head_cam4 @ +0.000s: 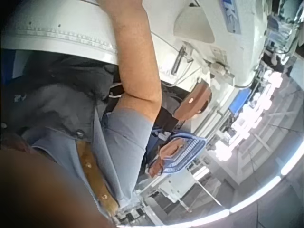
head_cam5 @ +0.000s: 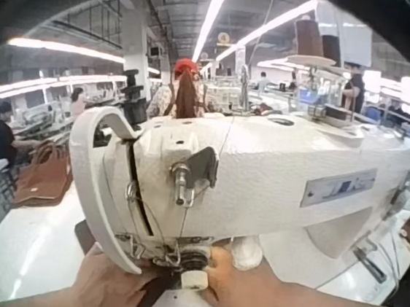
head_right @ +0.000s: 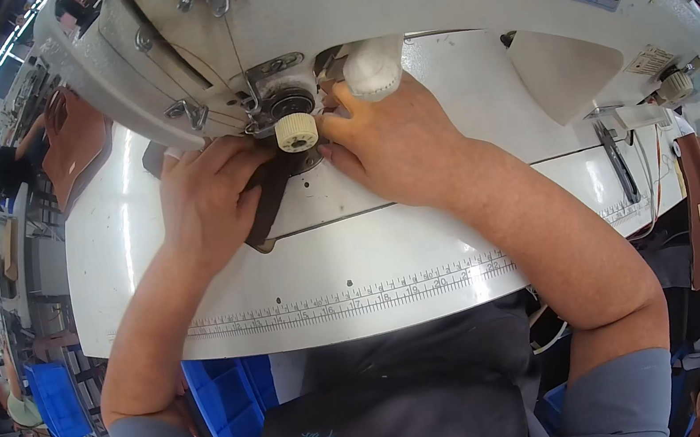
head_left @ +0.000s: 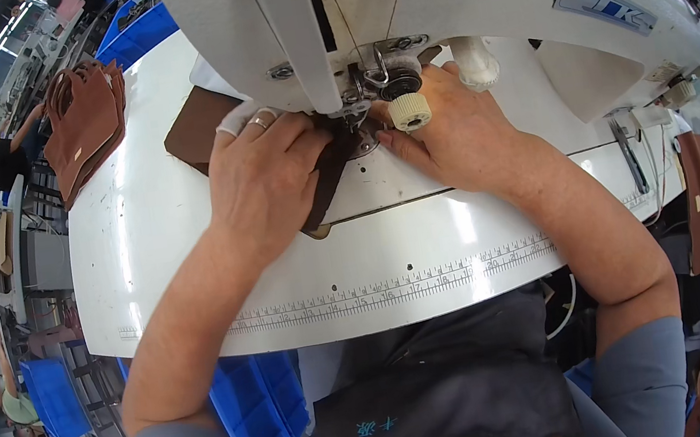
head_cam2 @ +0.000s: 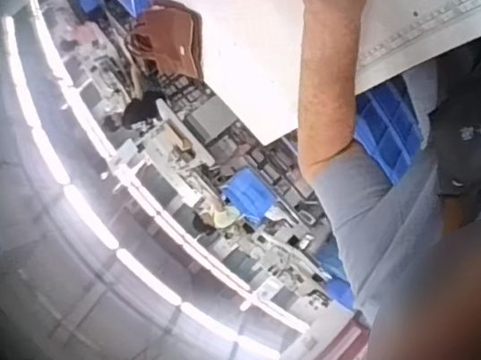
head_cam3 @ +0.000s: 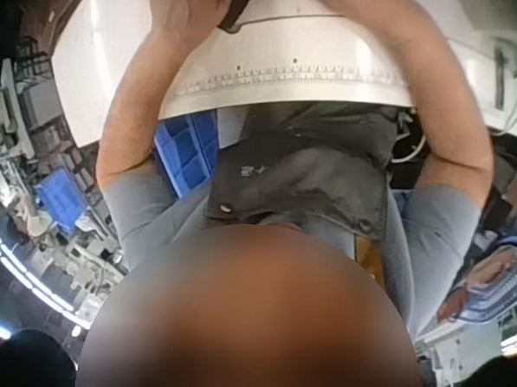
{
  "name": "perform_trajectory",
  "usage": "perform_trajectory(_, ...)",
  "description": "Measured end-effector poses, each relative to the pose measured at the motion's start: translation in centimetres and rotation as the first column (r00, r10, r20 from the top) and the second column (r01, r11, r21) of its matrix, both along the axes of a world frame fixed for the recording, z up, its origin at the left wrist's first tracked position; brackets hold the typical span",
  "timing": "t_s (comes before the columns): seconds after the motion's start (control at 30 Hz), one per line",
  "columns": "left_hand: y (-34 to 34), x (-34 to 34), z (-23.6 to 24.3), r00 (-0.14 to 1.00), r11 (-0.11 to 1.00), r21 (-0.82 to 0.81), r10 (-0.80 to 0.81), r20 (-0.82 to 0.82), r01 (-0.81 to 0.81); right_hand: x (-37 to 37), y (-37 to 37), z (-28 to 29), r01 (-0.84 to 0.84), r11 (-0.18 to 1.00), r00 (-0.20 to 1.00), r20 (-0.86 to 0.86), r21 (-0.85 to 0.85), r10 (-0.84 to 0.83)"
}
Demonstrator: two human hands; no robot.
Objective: Sewing leather components together using an industrial sewing machine to assemble a handbag.
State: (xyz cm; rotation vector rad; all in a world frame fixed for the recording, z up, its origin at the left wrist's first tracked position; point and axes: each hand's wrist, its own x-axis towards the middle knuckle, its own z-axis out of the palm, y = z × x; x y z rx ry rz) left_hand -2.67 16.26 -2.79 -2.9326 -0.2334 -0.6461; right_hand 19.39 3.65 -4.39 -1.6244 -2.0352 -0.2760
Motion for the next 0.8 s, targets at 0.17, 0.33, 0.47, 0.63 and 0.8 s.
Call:
perform_trajectory(0.17,-1.8,0.1,-1.1,0.981,0.958,-0.228,0.186,0.046,-0.171,-0.3,-0.2,0.2,0.083,0.992,0.994,0.083,-0.092,-0.076)
perform_trajectory(0.33,-1.4,-0.3,-0.4,0.991,0.957,-0.27,0.125,0.04,-0.11,-0.3,-0.3,0.4,0.074,0.993,0.993,0.095,-0.089,-0.066)
perform_trajectory(0.47,0.7,-0.8,-0.4,0.996,0.979,-0.204,0.022,0.087,-0.004,-0.3,-0.4,0.4,0.073,0.99,0.995,0.081,-0.12,-0.064)
perform_trajectory(0.63,4.0,-1.1,-0.9,0.999,0.942,-0.334,-0.025,0.028,0.032,-0.4,-0.6,0.4,0.075,0.989,0.994,0.092,-0.127,-0.063)
perform_trajectory(0.8,5.7,-0.4,0.2,0.996,0.918,-0.396,-0.046,-0.079,0.01,-1.1,-1.1,1.0,0.121,0.982,0.984,0.148,-0.142,-0.1)
